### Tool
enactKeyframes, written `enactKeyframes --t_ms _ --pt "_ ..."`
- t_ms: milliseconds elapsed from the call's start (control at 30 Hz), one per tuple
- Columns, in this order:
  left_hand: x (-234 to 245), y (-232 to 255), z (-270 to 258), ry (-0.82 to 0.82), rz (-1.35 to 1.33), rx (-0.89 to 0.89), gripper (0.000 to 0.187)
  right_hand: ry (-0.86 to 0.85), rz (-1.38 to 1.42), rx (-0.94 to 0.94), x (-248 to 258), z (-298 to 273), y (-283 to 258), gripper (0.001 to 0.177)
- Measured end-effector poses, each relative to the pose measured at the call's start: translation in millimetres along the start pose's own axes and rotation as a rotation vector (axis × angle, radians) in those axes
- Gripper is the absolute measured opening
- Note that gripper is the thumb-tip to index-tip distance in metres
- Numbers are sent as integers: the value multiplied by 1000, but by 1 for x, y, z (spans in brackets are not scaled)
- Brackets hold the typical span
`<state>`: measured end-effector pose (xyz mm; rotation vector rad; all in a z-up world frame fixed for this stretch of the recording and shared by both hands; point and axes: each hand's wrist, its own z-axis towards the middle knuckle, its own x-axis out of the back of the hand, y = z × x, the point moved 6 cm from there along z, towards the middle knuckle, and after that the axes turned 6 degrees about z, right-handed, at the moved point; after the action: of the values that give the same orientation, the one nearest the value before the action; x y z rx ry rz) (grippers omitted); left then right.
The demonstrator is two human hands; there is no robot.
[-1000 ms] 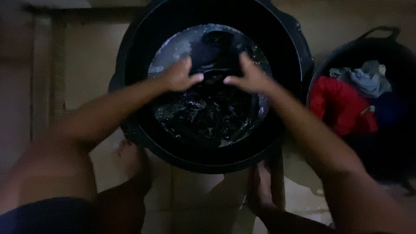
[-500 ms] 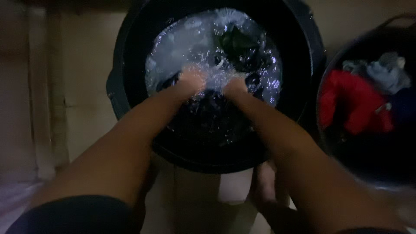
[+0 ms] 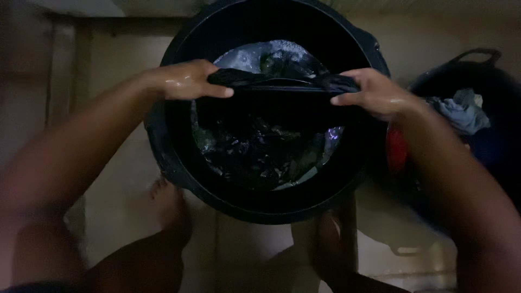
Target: The person washes clothes in a basin of soapy water by hand, scrubbing, wringing, and rinsing different garments including a grey item and a black item.
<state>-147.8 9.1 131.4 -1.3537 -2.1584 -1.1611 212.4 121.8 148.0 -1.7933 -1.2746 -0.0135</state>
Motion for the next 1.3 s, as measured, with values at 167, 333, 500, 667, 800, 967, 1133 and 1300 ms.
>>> enactKeyframes --t_ms 167,333,500,667,800,967,1133,1300 --pt "2 -4 -29 98 -423 -386 58 -205 335 361 19 -52 -37 37" --pt "-8 5 18 120 -1387 -535 68 -391 1333 435 -43 -22 -49 40" --pt "-48 5 117 725 -850 -139 53 80 1372 -320 -178 81 26 84" --pt "-174 88 83 855 -12 -490 46 -436 1858 192 -226 196 65 81" --pt "-174 92 92 670 291 -593 28 -621 1926 491 -232 200 81 72" --pt "-98 19 156 718 -207 -180 33 -167 1980 22 -268 178 47 58" --pt "-114 50 149 811 -65 -151 33 70 1894 -57 -245 210 64 53" --pt "-132 71 121 565 -105 -235 32 118 1768 -125 -248 208 82 54"
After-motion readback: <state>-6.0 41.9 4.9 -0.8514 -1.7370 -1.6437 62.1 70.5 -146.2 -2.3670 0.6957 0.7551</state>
